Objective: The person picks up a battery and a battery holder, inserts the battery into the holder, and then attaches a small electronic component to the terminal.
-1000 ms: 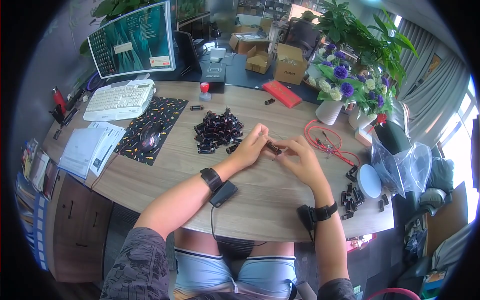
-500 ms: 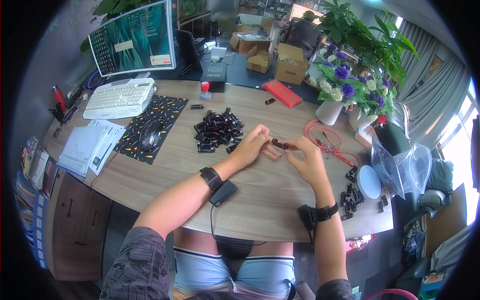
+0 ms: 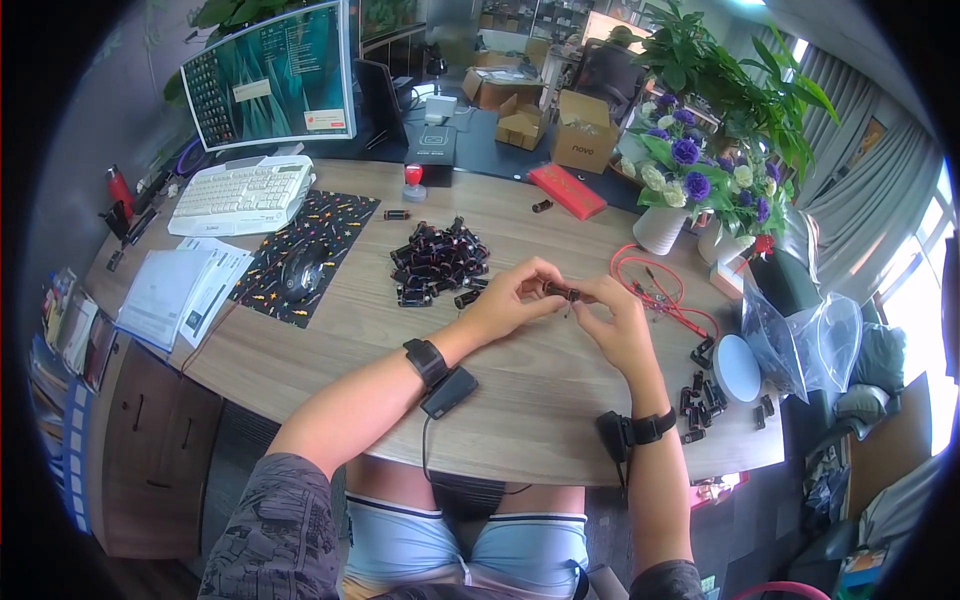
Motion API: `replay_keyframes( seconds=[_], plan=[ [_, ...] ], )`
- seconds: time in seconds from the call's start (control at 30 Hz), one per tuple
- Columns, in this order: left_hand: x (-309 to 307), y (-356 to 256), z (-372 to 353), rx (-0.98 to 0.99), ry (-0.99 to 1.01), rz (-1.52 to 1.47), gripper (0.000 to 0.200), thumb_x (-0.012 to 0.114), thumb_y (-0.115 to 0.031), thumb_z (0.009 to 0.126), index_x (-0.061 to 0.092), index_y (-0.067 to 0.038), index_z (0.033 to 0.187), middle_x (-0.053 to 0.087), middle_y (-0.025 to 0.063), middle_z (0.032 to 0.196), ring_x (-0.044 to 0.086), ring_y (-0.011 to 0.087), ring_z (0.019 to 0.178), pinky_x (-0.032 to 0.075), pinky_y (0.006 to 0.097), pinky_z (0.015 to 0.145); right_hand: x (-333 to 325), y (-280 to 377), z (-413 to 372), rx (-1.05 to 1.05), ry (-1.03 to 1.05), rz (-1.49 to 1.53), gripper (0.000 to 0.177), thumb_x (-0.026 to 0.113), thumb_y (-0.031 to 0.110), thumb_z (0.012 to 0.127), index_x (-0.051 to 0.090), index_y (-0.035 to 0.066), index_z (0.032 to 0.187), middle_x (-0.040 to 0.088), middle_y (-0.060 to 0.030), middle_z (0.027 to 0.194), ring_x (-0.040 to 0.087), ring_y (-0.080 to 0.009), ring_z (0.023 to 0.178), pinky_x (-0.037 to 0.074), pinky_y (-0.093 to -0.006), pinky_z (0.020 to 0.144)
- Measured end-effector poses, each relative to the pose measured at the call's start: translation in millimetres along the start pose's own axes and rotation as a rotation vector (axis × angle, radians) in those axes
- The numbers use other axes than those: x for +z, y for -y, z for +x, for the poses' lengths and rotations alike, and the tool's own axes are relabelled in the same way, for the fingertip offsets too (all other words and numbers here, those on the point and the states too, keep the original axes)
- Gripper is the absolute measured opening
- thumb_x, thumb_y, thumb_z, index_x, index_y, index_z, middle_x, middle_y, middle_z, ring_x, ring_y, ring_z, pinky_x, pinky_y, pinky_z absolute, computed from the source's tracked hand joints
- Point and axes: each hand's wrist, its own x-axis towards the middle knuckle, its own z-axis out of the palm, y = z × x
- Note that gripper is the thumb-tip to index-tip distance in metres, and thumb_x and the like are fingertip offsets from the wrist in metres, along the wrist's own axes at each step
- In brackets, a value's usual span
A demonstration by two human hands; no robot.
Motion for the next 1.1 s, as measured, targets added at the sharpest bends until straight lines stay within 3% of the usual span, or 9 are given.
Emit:
replay_keyframes(
  seconds=[0.23, 0.37, 0.6, 0.8, 1.1],
  plan=[
    [3.0, -3.8, -1.4, -0.018, -0.023, -0.044, 0.024, 0.080, -0.008, 0.099, 0.065, -0.005, 0.118, 0.067, 0.0006, 0.111, 0.064, 0.0088, 0.103, 0.054, 0.0273, 0.092, 1.9, -8.0, -1.2, -0.025, -0.006, -0.001, 0.040, 0.073, -0.002, 0.089, 0.076, 0.002, 0.128, 0.074, -0.0141, 0.108, 0.073, -0.0250, 0.098, 0.058, -0.0350, 0.091],
    [2.9, -4.3, -1.7, -0.007, -0.061, -0.023, 0.022, 0.080, -0.008, 0.099, 0.066, -0.004, 0.116, 0.068, 0.0004, 0.108, 0.065, 0.0083, 0.100, 0.054, 0.0269, 0.089, 3.0, -8.3, -1.2, 0.042, -0.053, 0.053, 0.037, 0.070, 0.000, 0.095, 0.073, 0.000, 0.132, 0.075, -0.0100, 0.108, 0.073, -0.0178, 0.100, 0.056, -0.0319, 0.093],
    [-1.0, -3.1, -0.8, 0.075, -0.137, 0.155, 0.021, 0.081, -0.010, 0.098, 0.066, -0.004, 0.111, 0.068, 0.0016, 0.104, 0.065, 0.0085, 0.096, 0.054, 0.0271, 0.084, 4.2, -9.3, -0.3, 0.244, -0.110, 0.321, 0.019, 0.074, 0.003, 0.099, 0.070, -0.006, 0.115, 0.075, -0.0087, 0.104, 0.073, -0.0141, 0.096, 0.057, -0.0307, 0.092],
    [2.7, -14.0, -1.7, 0.215, -0.137, 0.424, 0.022, 0.084, -0.014, 0.094, 0.068, -0.005, 0.106, 0.069, 0.0036, 0.097, 0.066, 0.0116, 0.091, 0.054, 0.0286, 0.081, 7.8, -11.9, -1.8, 0.213, -0.105, 0.264, 0.018, 0.076, 0.004, 0.098, 0.070, -0.005, 0.113, 0.075, -0.0078, 0.104, 0.073, -0.0139, 0.096, 0.057, -0.0295, 0.091],
    [7.6, -24.1, -2.3, 0.253, -0.114, 0.474, 0.023, 0.085, -0.014, 0.090, 0.072, -0.006, 0.106, 0.068, 0.0054, 0.094, 0.066, 0.0163, 0.085, 0.053, 0.0301, 0.077, 13.2, -5.5, -0.3, 0.173, -0.222, 0.194, 0.016, 0.078, 0.004, 0.096, 0.074, -0.003, 0.110, 0.075, -0.0057, 0.099, 0.071, -0.0132, 0.093, 0.056, -0.0288, 0.088]
  ],
)
